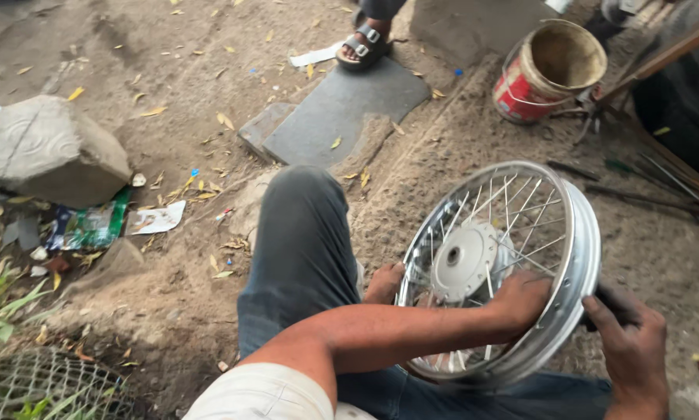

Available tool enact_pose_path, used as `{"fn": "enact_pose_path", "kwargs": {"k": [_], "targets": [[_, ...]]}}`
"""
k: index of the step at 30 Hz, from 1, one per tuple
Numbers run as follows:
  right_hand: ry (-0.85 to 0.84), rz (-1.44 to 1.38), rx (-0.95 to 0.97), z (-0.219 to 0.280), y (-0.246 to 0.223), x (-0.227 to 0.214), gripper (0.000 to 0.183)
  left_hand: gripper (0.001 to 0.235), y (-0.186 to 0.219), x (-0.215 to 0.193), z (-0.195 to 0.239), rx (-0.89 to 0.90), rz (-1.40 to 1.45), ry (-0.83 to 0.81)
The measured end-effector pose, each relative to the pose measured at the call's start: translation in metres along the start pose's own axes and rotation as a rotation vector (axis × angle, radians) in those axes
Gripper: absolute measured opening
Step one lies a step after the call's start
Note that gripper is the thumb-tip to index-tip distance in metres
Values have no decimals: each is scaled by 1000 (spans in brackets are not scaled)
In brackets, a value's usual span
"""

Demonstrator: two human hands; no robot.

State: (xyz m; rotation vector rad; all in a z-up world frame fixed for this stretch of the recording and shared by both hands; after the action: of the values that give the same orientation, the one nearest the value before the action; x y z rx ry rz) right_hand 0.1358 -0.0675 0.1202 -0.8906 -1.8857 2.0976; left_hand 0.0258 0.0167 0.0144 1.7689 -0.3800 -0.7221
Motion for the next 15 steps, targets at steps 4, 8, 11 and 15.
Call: {"fn": "enact_pose_path", "kwargs": {"k": [4, 8, 11, 15], "targets": [[-32, 132, 69, -5, 21, -4, 34, 37, 1, -5, -16, -579, 593, -92], [-23, 187, -17, -19, 29, -5, 28, 34, 23, -26, -16, -534, 468, -146], [107, -31, 26, -18, 34, -11, 25, 30, 34, -38, -6, -371, 353, -100], [228, -73, 63, -6, 37, -21, 25, 26, 42, -33, 6, -183, 235, -85]]}}
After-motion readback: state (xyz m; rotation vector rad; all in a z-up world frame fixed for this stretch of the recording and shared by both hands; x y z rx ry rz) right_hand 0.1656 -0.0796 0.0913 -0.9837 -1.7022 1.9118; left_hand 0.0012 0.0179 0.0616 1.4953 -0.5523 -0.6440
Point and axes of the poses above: each hand's wrist, its own z-axis away from the middle knuckle, its own x-axis out of the palm, y = z × x, the point moved 5 cm from there along -z, towards the middle knuckle, and after that the axes turned 14 degrees about -z, right-handed, at the moved point
